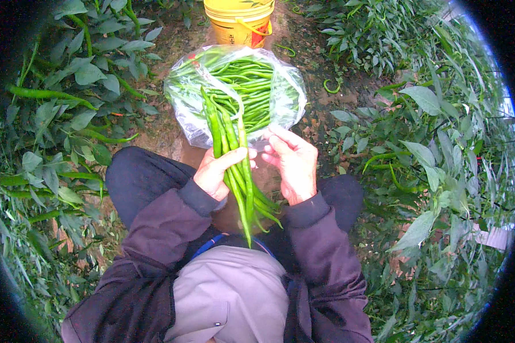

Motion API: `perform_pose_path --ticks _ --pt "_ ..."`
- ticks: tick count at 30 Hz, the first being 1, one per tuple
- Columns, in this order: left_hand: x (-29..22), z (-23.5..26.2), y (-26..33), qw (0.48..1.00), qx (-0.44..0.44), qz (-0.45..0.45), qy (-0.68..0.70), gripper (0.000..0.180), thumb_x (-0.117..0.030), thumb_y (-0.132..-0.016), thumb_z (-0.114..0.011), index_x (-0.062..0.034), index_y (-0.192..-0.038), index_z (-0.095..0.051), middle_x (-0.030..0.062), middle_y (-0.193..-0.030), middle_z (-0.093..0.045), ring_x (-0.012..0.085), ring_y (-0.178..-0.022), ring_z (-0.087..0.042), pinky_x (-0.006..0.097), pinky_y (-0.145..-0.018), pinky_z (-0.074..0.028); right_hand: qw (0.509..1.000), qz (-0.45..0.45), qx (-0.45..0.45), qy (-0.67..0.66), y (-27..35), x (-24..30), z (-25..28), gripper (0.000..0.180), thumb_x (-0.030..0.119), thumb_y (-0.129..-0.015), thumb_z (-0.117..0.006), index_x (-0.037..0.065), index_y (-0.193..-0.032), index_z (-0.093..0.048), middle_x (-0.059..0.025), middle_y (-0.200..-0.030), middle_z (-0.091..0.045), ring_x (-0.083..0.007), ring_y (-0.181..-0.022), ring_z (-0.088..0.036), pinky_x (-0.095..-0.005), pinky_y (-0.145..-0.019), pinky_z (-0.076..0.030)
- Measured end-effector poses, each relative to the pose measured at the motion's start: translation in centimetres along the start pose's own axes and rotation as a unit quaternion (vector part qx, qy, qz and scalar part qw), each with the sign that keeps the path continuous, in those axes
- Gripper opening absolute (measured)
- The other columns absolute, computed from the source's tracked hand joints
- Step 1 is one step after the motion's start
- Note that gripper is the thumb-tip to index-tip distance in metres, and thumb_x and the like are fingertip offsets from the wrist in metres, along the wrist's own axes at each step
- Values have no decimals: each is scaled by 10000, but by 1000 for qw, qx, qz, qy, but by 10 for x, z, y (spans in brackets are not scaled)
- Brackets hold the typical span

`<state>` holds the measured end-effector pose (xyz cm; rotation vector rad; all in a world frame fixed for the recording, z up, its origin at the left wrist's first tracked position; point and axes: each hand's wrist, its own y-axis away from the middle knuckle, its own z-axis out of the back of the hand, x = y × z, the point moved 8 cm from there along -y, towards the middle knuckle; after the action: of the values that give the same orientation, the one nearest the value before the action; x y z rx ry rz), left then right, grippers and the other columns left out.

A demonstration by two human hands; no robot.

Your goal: The person harvests green chili peppers from plants in a greenhouse, placing them into a plastic bag. They repeatedly reach into the foliage, pull peppers from the stems, and add them to the bag.

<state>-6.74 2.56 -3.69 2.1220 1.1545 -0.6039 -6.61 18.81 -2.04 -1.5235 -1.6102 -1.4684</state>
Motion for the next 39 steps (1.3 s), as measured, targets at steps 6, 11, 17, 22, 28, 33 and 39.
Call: perform_pose_path --ticks 6,11,17,22,28,33,39 --pt "2 3 0 1000 -13 8 0 319 -124 -938 -710 17 -1215 -638 140 -1068 -732 221 -910 -711 359 -844 -584 984 90 -99 115 -7 12 22 285 76 -956 -691 -52 -1211 -697 -92 -975 -750 -119 -751 -669 -263 -660 -559" --pt "1 -4 -2 999 -3 -24 -31 280 -89 -939 -699 15 -1195 -656 123 -1046 -735 212 -902 -705 357 -836 -580 993 72 26 87 3 20 -14 293 29 -924 -670 -64 -1200 -702 -81 -948 -739 -110 -695 -637 -255 -605 -517" --pt "1 -8 -4 998 8 -51 -31 318 -19 -893 -748 10 -1200 -673 86 -1046 -734 182 -955 -700 333 -841 -566 998 23 40 40 10 16 -41 246 62 -911 -676 -45 -1125 -734 0 -779 -668 -55 -611 -536 -209 -549 -435" --pt "2 -5 -4 996 -13 -63 -69 340 -7 -886 -756 8 -1215 -671 84 -1071 -735 165 -961 -698 324 -855 -560 999 6 22 44 6 10 -39 162 55 -911 -663 -42 -1014 -742 -7 -796 -683 -68 -636 -581 -227 -570 -474" --pt "6 -6 -5 996 -12 -64 -64 318 -6 -888 -756 9 -1198 -686 76 -1103 -734 152 -991 -691 313 -880 -545 998 -32 11 -49 8 3 -38 133 40 -906 -640 -41 -956 -733 -30 -831 -691 -79 -675 -604 -232 -594 -476" --pt "6 -5 -7 997 -7 -57 -54 322 -22 -890 -756 5 -1204 -690 78 -1117 -728 153 -1001 -683 319 -891 -537 994 -81 44 -62 6 -1 -38 205 83 -909 -632 -6 -1070 -722 18 -800 -624 -76 -685 -547 -239 -617 -440" --pt "7 -8 -7 999 3 -43 -11 332 -34 -895 -748 6 -1218 -682 78 -1099 -723 168 -983 -684 333 -882 -536 990 -87 60 -93 4 -5 -34 234 57 -929 -612 -45 -1115 -711 -23 -874 -674 -69 -666 -534 -220 -589 -435"
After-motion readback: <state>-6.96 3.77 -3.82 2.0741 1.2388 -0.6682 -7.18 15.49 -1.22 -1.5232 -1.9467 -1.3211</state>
